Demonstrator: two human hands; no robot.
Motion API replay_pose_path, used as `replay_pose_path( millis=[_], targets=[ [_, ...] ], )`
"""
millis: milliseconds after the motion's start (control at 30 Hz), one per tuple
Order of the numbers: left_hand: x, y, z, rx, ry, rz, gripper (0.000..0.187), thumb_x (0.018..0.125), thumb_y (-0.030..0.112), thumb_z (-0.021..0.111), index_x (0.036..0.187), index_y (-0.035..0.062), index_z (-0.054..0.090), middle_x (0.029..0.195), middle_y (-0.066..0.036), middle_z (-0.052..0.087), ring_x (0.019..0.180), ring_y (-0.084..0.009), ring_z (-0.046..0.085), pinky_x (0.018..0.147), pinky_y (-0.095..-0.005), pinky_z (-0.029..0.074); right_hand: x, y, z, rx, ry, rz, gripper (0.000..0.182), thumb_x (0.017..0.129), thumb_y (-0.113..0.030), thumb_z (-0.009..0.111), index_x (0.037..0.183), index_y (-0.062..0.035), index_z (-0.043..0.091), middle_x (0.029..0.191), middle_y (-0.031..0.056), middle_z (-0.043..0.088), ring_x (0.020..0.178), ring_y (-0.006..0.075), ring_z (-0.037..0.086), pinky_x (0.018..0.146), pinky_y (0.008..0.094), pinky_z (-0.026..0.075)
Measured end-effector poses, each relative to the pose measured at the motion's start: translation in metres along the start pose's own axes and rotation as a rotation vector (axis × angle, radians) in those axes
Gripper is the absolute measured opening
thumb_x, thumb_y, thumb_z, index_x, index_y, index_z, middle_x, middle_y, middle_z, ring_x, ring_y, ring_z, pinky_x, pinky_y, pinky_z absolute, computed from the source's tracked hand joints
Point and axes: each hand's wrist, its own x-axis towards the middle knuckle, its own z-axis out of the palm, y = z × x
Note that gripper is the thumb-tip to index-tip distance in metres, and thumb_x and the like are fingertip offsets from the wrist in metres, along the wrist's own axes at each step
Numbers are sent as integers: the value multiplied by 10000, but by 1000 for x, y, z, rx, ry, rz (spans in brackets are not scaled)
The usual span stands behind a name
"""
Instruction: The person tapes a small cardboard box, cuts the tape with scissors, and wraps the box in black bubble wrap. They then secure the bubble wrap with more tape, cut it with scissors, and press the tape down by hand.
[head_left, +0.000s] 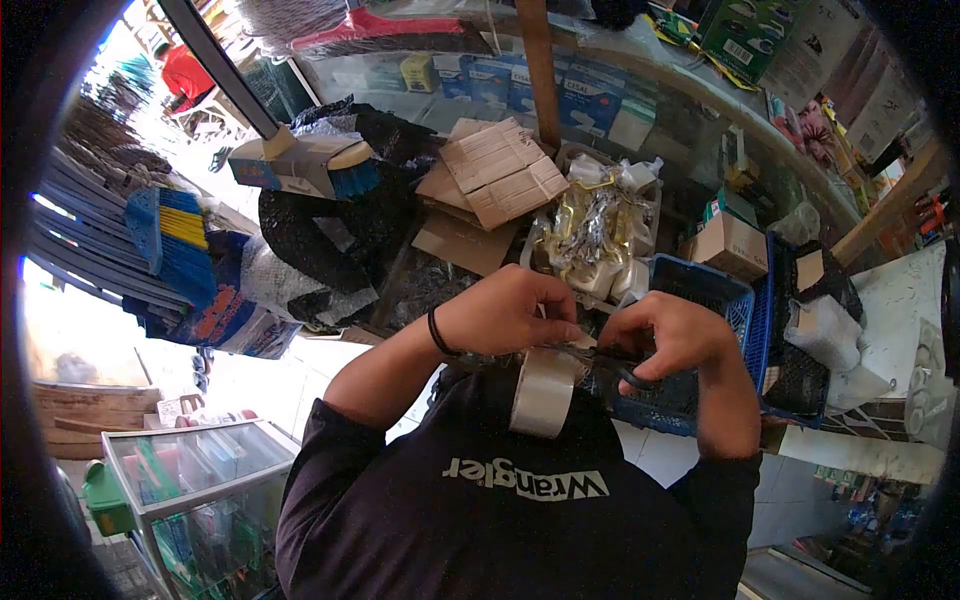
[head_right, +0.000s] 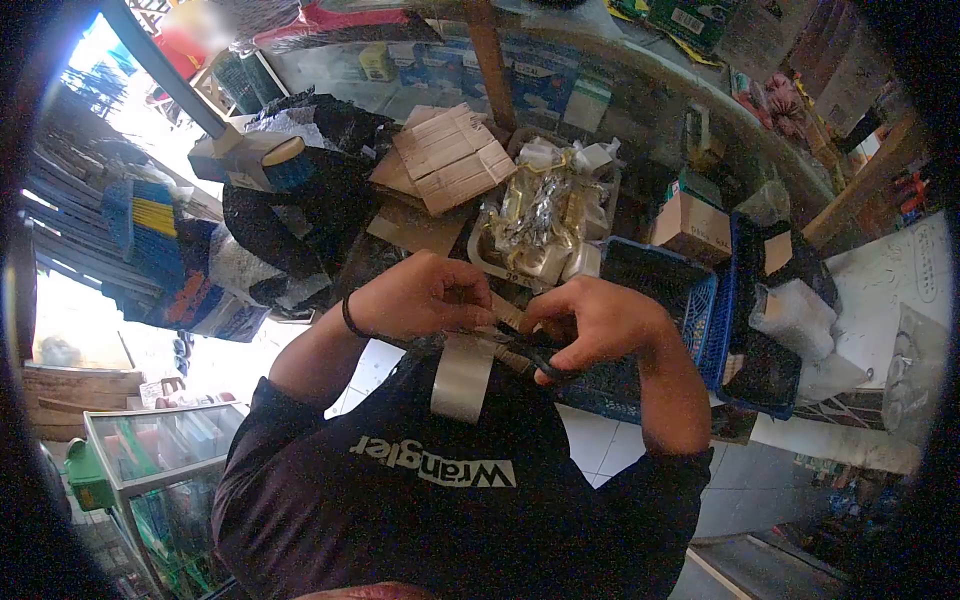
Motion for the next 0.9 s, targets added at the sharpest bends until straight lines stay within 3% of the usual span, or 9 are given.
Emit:
replay_pose_path(
  millis=[333,700,900],
  targets=[
    [1,-5,0,104,-4,54,169,791,178,650,820,12,635,639,-67,624,569,-103,596,531,-254,444,0,6,3,60,33,-29,447,594,-236,754,954,-6,621,621,30,555,552,101,481,494,270,379],
    [-15,-5,-2,-163,-99,-98,263,875,222,561,863,-35,616,715,-70,624,636,-101,612,578,-247,499,-1,-4,6,55,24,-30,415,617,-187,712,977,-3,619,625,46,562,562,114,504,515,269,399],
    [-41,-5,-7,-393,-84,-254,363,918,311,481,926,-37,587,745,-72,626,731,-127,631,635,-241,524,8,-11,3,-92,-105,-59,423,625,-145,658,1018,0,601,680,74,605,607,141,560,561,279,435]
  ],
)
